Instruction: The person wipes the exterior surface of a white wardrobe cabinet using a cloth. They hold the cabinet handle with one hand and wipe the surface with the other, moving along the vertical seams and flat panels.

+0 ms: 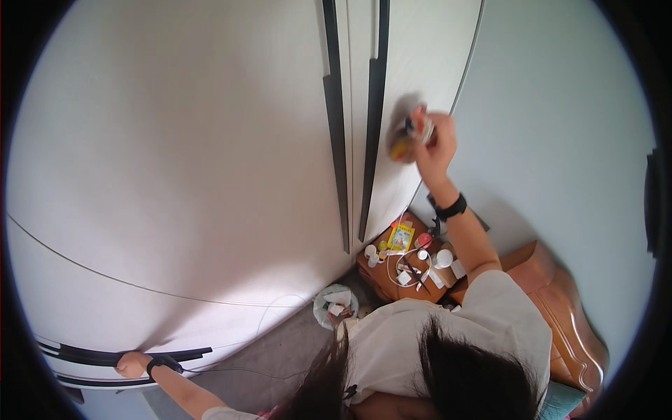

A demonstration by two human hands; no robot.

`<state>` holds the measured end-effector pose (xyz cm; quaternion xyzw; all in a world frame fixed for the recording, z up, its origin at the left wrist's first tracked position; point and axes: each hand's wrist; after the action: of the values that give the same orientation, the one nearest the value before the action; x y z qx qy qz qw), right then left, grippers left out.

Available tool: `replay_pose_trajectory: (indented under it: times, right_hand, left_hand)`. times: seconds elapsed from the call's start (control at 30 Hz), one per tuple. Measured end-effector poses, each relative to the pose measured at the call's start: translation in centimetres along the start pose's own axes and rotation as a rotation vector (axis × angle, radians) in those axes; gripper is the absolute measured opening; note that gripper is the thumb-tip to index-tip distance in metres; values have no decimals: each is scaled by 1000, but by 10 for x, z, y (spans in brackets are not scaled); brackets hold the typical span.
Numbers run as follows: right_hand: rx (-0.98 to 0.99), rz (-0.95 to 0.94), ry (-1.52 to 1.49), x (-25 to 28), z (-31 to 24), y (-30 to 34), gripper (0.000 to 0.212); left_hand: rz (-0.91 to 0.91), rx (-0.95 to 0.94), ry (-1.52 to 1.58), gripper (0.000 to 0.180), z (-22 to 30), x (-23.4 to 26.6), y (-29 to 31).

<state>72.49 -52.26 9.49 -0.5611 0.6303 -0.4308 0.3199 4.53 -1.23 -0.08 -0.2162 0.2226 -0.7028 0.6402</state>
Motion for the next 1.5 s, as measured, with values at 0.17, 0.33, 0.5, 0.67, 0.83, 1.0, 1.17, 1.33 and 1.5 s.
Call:
replay_pose_trajectory:
  times: [0.17, 0.33, 0.5, 0.67, 0.83, 1.0, 1.17, 1.33, 1.5]
  right_hand:
    - [380, 113, -54, -11, -43, -115, 43]
    - [513, 172, 11, -38, -62, -160, 42]
    - [640, 260, 193, -49, -57, -151, 36]
    - [619, 274, 167, -55, -42, -119, 36]
    - [535, 211, 184, -58, -28, -79, 34]
    - [483, 141, 151, -60, -10, -32, 33]
    - [421, 106, 142, -60, 10, 18, 41]
    - [327, 62, 169, -62, 32, 73, 51]
    - [260, 16, 182, -58, 45, 122, 48]
  left_hand:
    - [-28, 63, -10, 50, -1, -1, -1]
    - [-40, 49, 34, 52, 2, 6, 4]
    - [-101, 32, 11, 52, -1, 5, 2]
    - [-48, 25, 33, 52, 1, 6, 2]
    - [-52, 57, -11, 52, 12, 9, 6]
    - [-94, 51, -9, 52, 7, 10, 1]
    - [-126, 70, -7, 52, 14, 19, 3]
    - [-103, 8, 10, 52, 17, 23, 5]
    - [-131, 55, -59, 53, 26, 29, 7]
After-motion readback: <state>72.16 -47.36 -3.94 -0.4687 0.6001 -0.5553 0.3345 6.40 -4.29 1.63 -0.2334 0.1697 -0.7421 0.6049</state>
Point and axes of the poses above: each hand's wrist, its own y-axis away from the middle knuckle, its own x-axis out of the back of the hand, z = x × y, and after that the axes turned 3 degrees about -x, right-handed
